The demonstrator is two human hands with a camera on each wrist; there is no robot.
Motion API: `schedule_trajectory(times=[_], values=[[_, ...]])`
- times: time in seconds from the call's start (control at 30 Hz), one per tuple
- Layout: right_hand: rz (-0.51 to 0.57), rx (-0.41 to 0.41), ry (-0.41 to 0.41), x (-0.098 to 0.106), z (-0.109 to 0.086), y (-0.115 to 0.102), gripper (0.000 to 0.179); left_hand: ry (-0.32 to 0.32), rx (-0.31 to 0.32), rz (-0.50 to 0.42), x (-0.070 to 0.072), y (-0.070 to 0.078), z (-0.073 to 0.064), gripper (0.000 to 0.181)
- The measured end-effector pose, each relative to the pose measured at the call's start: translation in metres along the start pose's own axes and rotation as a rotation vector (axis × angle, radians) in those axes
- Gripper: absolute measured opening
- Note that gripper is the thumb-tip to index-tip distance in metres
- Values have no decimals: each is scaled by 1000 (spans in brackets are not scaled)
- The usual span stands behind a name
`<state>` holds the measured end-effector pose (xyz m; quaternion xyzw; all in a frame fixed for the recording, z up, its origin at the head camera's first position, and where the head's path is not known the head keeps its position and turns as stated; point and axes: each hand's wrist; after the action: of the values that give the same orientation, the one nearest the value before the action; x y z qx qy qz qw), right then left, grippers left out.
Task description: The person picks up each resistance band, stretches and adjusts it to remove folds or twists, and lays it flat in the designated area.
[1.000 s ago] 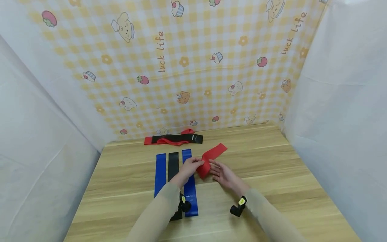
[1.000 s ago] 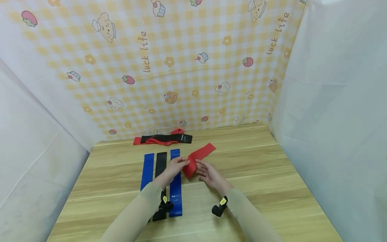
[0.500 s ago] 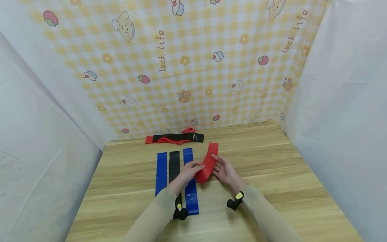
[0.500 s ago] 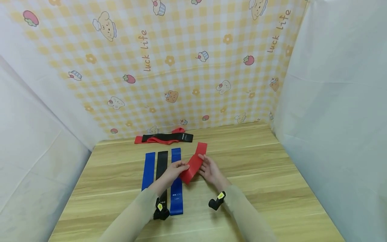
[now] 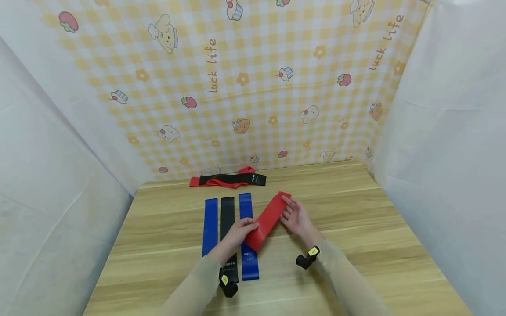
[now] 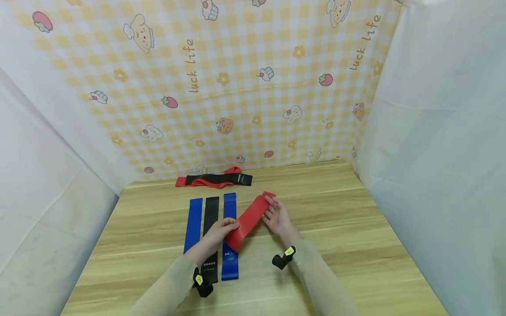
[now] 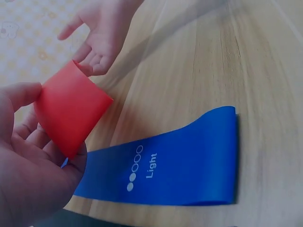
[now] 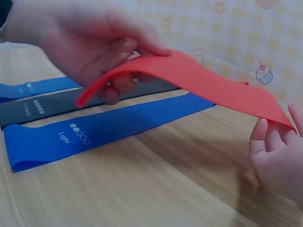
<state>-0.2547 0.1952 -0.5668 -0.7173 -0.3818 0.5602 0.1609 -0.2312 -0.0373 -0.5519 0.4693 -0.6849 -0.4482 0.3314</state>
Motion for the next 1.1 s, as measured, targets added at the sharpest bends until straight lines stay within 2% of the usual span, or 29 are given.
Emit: schedule_trajectory(times=[0.27,0.4,0.53,0.73,0.93,1.1], values=[[45,21,108,6,-1,-5,50,-25,3,-52,9,-6,-15,33],[7,15,162,14,-2,-5,47,-31,-5,-46,15,-13,-22,29],[-91,15,158,24,-5,-5,54,-33,4,-31,23,-19,-30,30],[-243,65,159,37,-10,-2,55,-14,3,14,37,-25,-38,37],[-473,79,164,37,-11,4,45,18,13,61,42,-28,-42,41],[-657,95,178,35,-10,6,41,-1,15,55,43,-29,-41,38]])
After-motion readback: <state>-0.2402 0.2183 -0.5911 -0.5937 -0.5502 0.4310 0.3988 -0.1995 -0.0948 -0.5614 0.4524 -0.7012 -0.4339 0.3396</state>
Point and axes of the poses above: each hand's wrist, its own z-axis towards the middle knuckle, its own x-axis out of the back of the hand, y = z × x, and after that the axes turned 5 degrees about -z, right-handed
